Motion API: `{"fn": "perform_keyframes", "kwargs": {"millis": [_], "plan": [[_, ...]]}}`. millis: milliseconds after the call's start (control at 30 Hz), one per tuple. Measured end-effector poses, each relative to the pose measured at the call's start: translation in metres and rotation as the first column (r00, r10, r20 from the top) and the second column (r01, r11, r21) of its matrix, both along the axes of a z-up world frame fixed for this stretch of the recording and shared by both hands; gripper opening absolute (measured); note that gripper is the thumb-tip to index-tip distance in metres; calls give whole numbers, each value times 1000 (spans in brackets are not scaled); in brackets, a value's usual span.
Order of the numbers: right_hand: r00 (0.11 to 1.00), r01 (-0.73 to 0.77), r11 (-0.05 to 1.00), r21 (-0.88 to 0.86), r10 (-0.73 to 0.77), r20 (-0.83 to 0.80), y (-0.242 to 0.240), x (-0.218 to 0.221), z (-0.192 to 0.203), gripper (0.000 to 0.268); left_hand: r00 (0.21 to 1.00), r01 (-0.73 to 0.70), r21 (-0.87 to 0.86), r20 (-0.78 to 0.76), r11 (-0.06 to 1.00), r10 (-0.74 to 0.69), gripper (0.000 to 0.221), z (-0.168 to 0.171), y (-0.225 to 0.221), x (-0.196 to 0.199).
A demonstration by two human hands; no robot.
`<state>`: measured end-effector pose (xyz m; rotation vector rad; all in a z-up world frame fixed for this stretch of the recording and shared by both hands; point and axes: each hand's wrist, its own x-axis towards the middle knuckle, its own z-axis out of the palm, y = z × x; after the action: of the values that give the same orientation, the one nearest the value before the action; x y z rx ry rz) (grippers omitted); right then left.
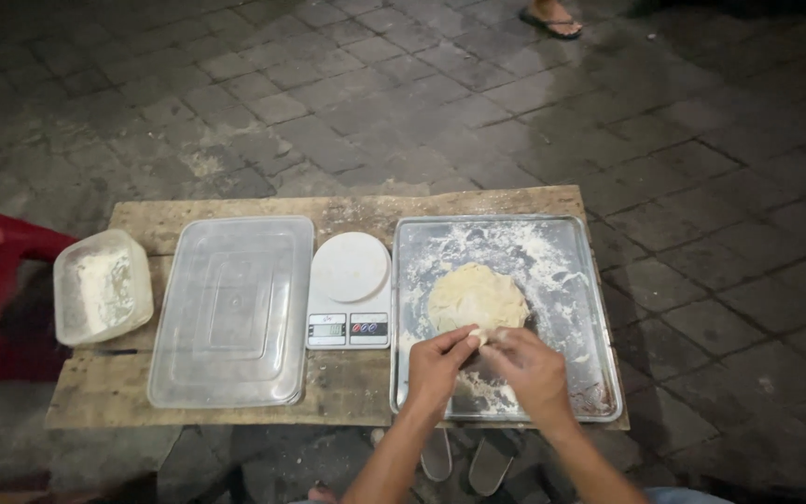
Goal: Portioning a large mass of dough into smaller pieces, weighing them on a digital scale for consistency, and rolling them into balls on a floured tray.
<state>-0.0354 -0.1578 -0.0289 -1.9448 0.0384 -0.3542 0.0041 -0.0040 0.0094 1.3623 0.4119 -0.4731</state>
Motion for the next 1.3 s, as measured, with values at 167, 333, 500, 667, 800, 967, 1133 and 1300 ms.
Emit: {"fn": "perform_keyframes", "kwargs": {"millis": [167, 333, 500, 667, 800, 967, 1133, 1300], "plan": [[879, 294, 872, 392, -85, -469, -3, 12, 24, 27, 994, 68, -85, 87, 994, -61, 32, 9, -2, -4], [906, 255, 695, 672, 71, -417, -26, 14, -32, 16, 993, 1, -455, -102, 890, -54, 26, -30, 7, 1], [948, 52, 830, 555, 133, -288, -30, 10, -43, 33, 959, 49, -379, -241, 924, -150, 31, -15, 8, 2], [997, 21, 967, 255, -3, -71, -1, -1, -10, 9, 988, 140, -216, -40, 966, -152, 35, 19, -8, -11], [979, -38, 891, -452, 123, 160, 3, -1, -16, 23, 974, -98, -415, -228, 905, 1, 39, 38, -7, -9], [973, -4, 912, -409, 98, 211, 19, 11, 14, 37, 981, -157, -559, -185, 814, 62, 50, 30, -7, -13], [867, 185, 852, -490, 93, 490, 45, 6, 41, 51, 939, 294, -655, 64, 696, -337, 88, 38, -13, -29], [893, -104, 910, -401, 263, 365, 69, 14, 54, 63, 975, 206, -910, 161, 360, -152, 75, 17, -9, -24]]}}
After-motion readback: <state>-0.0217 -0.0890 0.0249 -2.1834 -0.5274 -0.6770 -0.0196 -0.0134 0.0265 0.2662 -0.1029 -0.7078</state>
